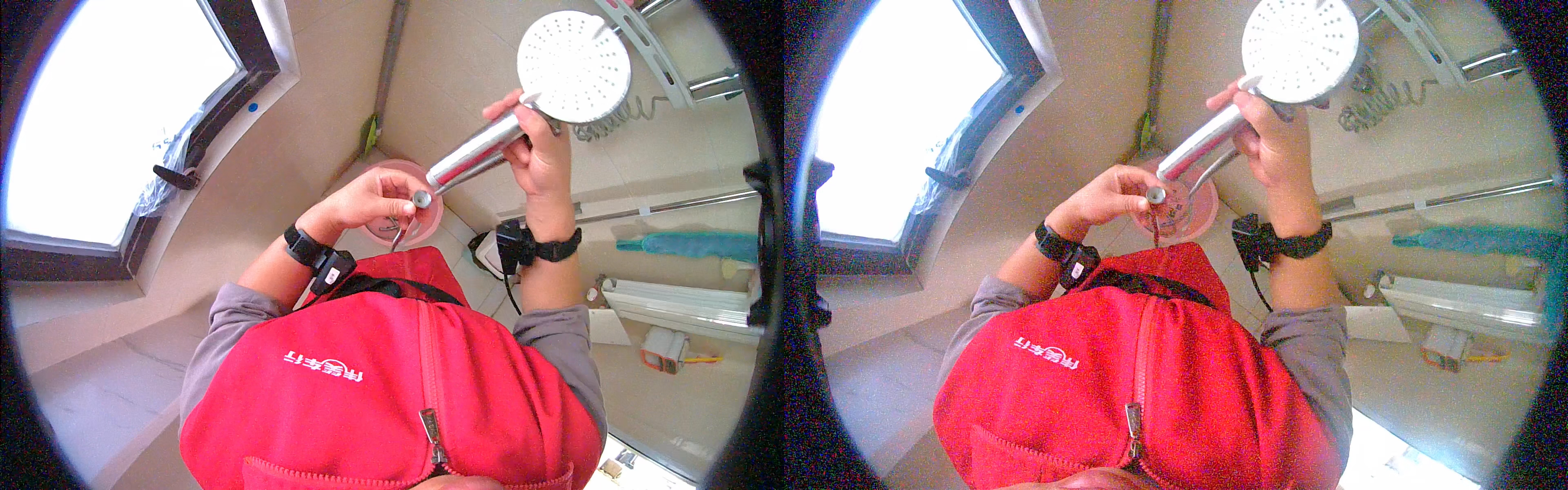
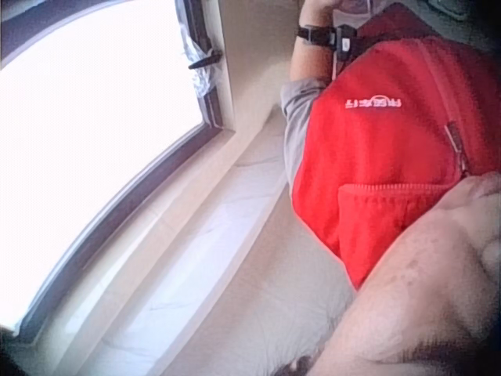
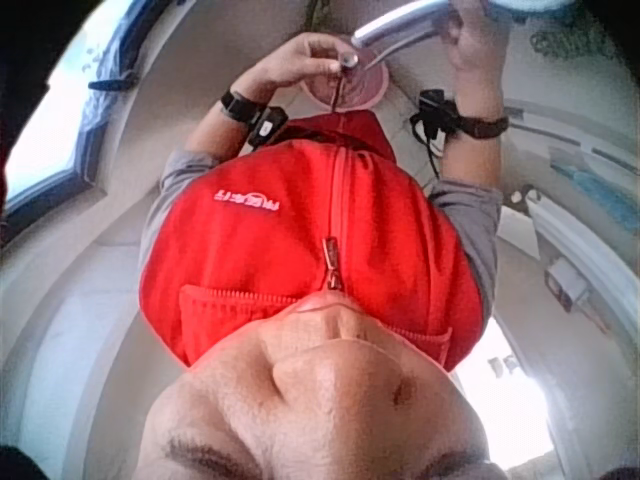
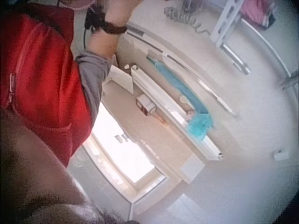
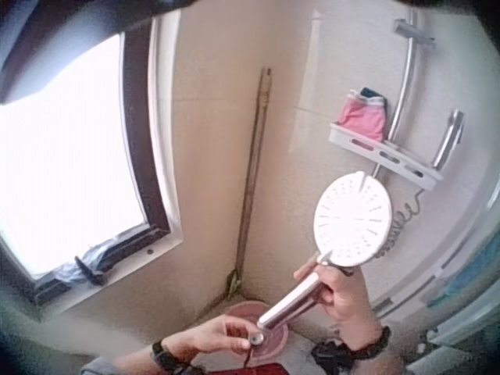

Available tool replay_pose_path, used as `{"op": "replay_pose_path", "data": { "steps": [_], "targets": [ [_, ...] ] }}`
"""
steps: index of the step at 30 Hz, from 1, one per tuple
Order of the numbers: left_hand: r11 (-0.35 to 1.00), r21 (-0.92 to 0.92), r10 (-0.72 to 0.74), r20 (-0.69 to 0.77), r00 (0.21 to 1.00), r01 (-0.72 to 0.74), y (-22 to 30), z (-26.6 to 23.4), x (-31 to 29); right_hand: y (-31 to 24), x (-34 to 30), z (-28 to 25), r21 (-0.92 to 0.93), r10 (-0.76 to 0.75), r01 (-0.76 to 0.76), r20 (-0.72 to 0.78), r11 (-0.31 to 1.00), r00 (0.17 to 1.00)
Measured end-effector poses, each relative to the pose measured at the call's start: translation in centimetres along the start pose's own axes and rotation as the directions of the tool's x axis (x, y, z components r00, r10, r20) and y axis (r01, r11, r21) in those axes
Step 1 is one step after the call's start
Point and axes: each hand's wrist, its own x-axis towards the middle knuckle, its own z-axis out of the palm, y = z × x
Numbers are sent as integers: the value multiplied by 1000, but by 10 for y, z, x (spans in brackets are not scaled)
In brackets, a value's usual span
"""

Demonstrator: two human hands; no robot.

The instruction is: The person removes a shower head from its wall mount, unscrews the hose connection, and replaces a small white washer inside the fitting. They reattach the hose, turn on the tap to test for leaks, and place the shower head back on the holder.

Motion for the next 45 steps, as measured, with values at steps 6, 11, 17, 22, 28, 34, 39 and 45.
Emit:
{"op": "replay_pose_path", "data": {
  "steps": [6,11,17,22,28,34,39,45],
  "targets": [
    [976,169,142,-2,990,-140,23,0,8,-20,-7,7,-124,-39,46,54,991,998],
    [960,219,182,-13,983,-175,32,1,10,-26,-5,18,-124,-82,90,65,988,995],
    [955,244,192,-63,979,-171,27,6,5,-23,-13,26,-203,-94,110,85,973,992],
    [955,283,125,-101,987,-92,29,10,2,-21,-21,28,-266,-88,110,94,958,992],
    [933,357,80,-119,990,-33,37,11,3,-15,-17,23,-257,-105,125,90,958,990],
    [893,448,166,-237,957,-44,39,9,8,-5,-14,24,-157,-167,167,9,974,986],
    [876,479,237,-335,912,-52,36,13,11,8,-8,28,-85,-205,198,-83,976,975],
    [853,522,221,-368,903,5,42,15,15,3,-7,26,-76,-80,75,-65,994,995]
  ]
}}
